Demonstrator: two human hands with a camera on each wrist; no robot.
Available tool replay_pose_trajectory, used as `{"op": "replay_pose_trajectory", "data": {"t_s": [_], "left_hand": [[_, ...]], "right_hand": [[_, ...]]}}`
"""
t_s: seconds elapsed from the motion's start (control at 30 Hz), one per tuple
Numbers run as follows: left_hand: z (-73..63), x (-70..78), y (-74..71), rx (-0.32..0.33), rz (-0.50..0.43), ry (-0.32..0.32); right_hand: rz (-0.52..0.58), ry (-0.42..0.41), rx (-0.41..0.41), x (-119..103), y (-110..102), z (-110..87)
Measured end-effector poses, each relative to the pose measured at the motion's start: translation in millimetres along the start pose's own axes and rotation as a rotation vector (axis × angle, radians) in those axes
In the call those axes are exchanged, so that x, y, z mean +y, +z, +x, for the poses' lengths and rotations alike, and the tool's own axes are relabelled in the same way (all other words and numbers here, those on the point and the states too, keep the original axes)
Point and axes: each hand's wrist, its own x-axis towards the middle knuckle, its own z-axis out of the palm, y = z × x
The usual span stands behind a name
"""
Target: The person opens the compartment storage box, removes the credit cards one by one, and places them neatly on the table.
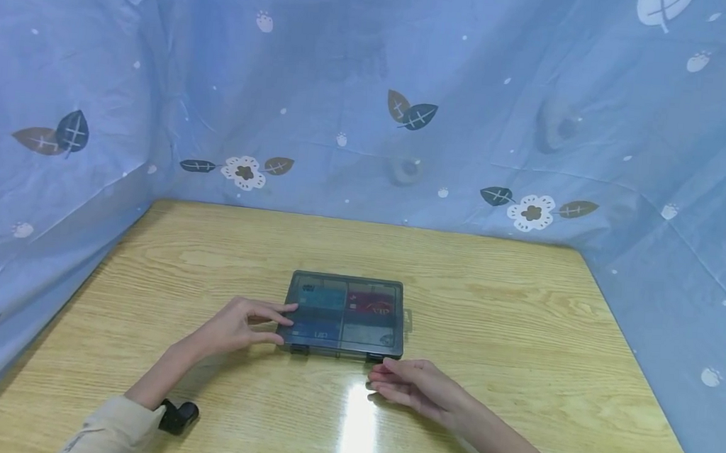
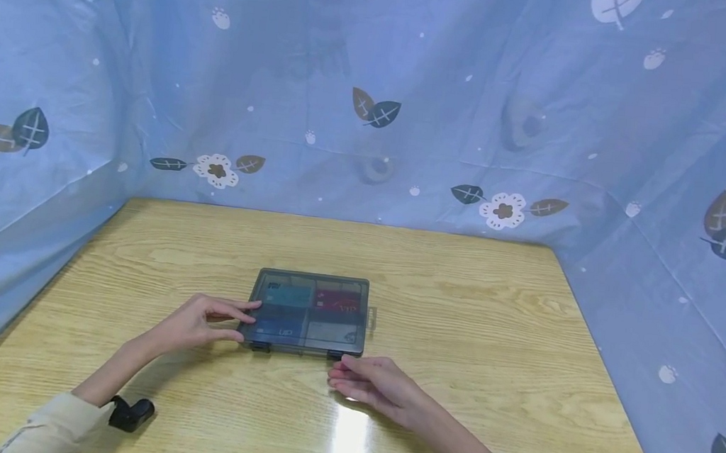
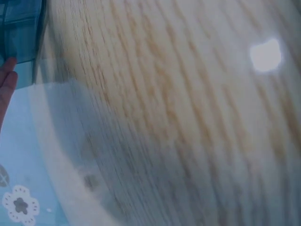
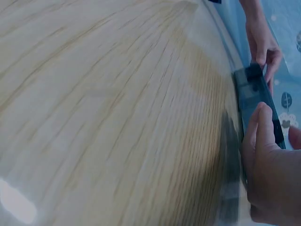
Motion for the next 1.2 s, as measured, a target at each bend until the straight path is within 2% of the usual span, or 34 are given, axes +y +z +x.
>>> {"op": "replay_pose_trajectory", "data": {"t_s": [0.13, 0.27, 0.47, 0.63, 0.93, 1.2], "left_hand": [[0.8, 0.7, 0.1, -0.011, -0.011, -0.004], [1.5, 1.5, 0.3, -0.022, -0.027, -0.015], [2.4, 2.1, 0.0, -0.025, -0.035, -0.027], [2.6, 3.7, -1.0, -0.029, -0.051, -0.042], [3.2, 3.6, -2.6, -0.035, -0.091, -0.06], [5.1, 4.7, -4.2, -0.046, -0.089, -0.072]], "right_hand": [[0.052, 0.024, -0.014, 2.4, 3.1, 4.7], [0.086, 0.038, 0.008, 5.1, 4.5, 7.2], [0.168, 0.01, 0.065, 9.3, 9.1, 9.1], [0.215, -0.018, 0.059, 11.8, 19.1, 15.7], [0.226, -0.026, 0.143, 13.5, 33.9, 25.6], [0.221, -0.038, 0.179, 13.6, 37.9, 26.8]]}}
